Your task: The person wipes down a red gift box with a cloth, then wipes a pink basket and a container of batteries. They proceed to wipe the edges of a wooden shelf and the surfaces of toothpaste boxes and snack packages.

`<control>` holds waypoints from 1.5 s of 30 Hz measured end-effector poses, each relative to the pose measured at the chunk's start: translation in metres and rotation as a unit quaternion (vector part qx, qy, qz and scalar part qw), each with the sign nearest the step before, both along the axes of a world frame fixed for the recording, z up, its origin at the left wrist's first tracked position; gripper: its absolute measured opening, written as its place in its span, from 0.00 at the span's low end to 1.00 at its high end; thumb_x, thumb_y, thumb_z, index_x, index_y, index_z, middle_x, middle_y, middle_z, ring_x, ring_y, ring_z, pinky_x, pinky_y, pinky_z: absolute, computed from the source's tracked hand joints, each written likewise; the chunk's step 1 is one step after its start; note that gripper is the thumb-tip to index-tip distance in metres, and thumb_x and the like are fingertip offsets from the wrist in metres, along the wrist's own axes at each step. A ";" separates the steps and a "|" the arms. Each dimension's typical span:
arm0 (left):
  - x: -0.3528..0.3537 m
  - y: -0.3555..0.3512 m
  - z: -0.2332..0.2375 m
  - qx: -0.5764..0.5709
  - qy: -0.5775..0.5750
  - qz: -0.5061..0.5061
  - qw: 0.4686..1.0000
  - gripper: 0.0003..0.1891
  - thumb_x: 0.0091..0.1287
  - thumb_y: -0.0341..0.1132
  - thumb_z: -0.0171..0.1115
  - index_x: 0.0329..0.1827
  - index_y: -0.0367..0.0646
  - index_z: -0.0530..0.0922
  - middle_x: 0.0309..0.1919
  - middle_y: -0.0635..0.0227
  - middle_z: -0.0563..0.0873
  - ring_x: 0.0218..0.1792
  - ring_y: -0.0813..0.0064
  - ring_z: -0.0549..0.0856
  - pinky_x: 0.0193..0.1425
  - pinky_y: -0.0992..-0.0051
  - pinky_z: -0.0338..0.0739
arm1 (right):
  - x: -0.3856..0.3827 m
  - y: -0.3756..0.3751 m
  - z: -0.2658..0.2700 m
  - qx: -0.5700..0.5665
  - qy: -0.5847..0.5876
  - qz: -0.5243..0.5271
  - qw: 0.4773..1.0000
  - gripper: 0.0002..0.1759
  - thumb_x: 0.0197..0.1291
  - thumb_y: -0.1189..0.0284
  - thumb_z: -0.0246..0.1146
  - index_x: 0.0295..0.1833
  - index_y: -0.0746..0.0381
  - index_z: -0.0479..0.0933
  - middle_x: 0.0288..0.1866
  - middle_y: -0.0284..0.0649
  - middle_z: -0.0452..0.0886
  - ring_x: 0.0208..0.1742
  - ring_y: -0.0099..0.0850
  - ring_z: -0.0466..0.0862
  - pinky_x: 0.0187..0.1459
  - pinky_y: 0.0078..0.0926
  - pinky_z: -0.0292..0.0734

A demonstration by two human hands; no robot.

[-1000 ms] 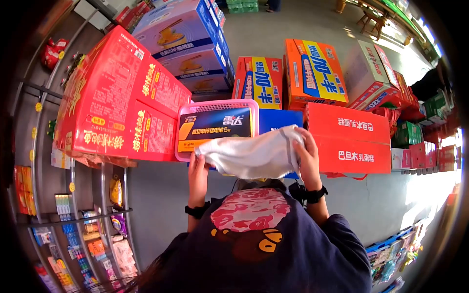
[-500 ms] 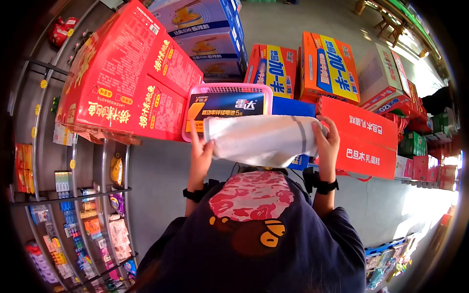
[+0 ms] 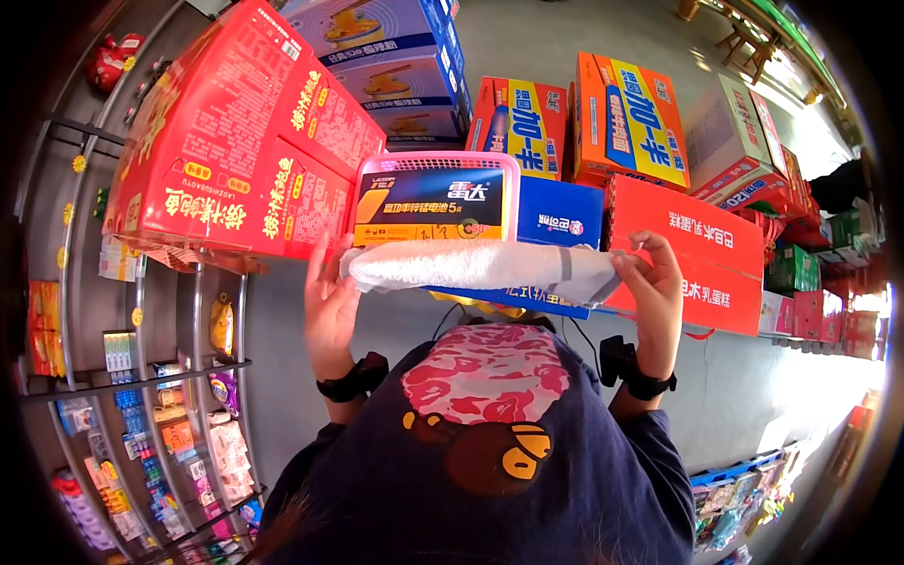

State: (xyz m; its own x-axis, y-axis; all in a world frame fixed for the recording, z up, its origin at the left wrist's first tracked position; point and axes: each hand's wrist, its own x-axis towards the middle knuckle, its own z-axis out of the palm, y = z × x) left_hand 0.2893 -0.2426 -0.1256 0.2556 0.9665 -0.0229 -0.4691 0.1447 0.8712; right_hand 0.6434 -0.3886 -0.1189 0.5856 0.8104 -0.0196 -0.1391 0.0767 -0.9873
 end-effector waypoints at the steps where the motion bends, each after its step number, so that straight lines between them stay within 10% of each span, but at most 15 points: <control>1: -0.001 0.002 -0.001 0.015 0.027 0.017 0.999 0.35 0.63 0.17 0.62 0.74 0.39 0.60 0.64 0.61 0.73 0.58 0.70 0.78 0.64 0.71 0.74 | -0.002 0.002 0.005 0.003 -0.003 -0.002 1.000 0.15 0.62 0.84 0.62 0.53 0.65 0.72 0.43 0.35 0.81 0.45 0.21 0.81 0.49 0.18 0.74; 16: 0.005 0.070 0.071 0.285 0.172 0.214 0.918 0.16 0.65 0.23 0.64 0.55 0.35 0.75 0.51 0.64 0.82 0.50 0.75 0.82 0.59 0.74 0.76 | -0.011 0.081 0.043 0.201 -0.146 -0.012 0.969 0.08 0.62 0.85 0.62 0.46 0.67 0.75 0.47 0.37 0.81 0.47 0.23 0.83 0.50 0.19 0.78; 20: -0.007 0.053 -0.003 0.351 0.578 0.203 0.708 0.11 0.64 0.20 0.55 0.48 0.38 0.80 0.43 0.55 0.82 0.46 0.58 0.83 0.54 0.65 0.77 | -0.030 0.072 -0.060 -0.047 -0.196 0.105 0.974 0.08 0.59 0.81 0.64 0.45 0.66 0.77 0.46 0.39 0.81 0.46 0.26 0.82 0.48 0.22 0.77; 30: 0.057 0.069 -0.025 0.480 0.568 0.099 0.661 0.24 0.61 0.32 0.62 0.62 0.41 0.74 0.49 0.52 0.82 0.53 0.52 0.80 0.60 0.57 0.73 | -0.074 0.115 -0.050 0.027 -0.575 0.073 0.814 0.29 0.56 0.65 0.69 0.61 0.64 0.71 0.64 0.53 0.72 0.68 0.53 0.67 0.69 0.45 0.62; 32: 0.076 0.084 -0.060 0.482 0.663 0.148 0.554 0.28 0.65 0.47 0.60 0.65 0.41 0.73 0.62 0.47 0.76 0.66 0.45 0.71 0.71 0.48 0.60 | -0.089 0.139 -0.063 -0.009 -0.647 0.106 0.755 0.40 0.59 0.57 0.67 0.69 0.71 0.64 0.70 0.59 0.65 0.75 0.54 0.59 0.73 0.45 0.55; 36: 0.086 0.087 -0.122 0.440 0.675 0.191 0.560 0.35 0.64 0.54 0.58 0.69 0.38 0.69 0.67 0.38 0.69 0.72 0.43 0.64 0.75 0.47 0.55 | -0.098 0.160 -0.102 -0.061 -0.673 0.163 0.719 0.46 0.64 0.47 0.57 0.71 0.76 0.57 0.76 0.61 0.56 0.79 0.52 0.53 0.76 0.45 0.48; 45: 0.083 0.080 -0.098 0.435 0.659 0.095 0.606 0.44 0.62 0.58 0.61 0.68 0.25 0.64 0.69 0.34 0.65 0.74 0.43 0.61 0.77 0.56 0.53 | -0.104 0.158 -0.101 0.026 -0.647 0.167 0.744 0.24 0.64 0.68 0.60 0.63 0.67 0.71 0.67 0.46 0.72 0.72 0.39 0.68 0.72 0.39 0.62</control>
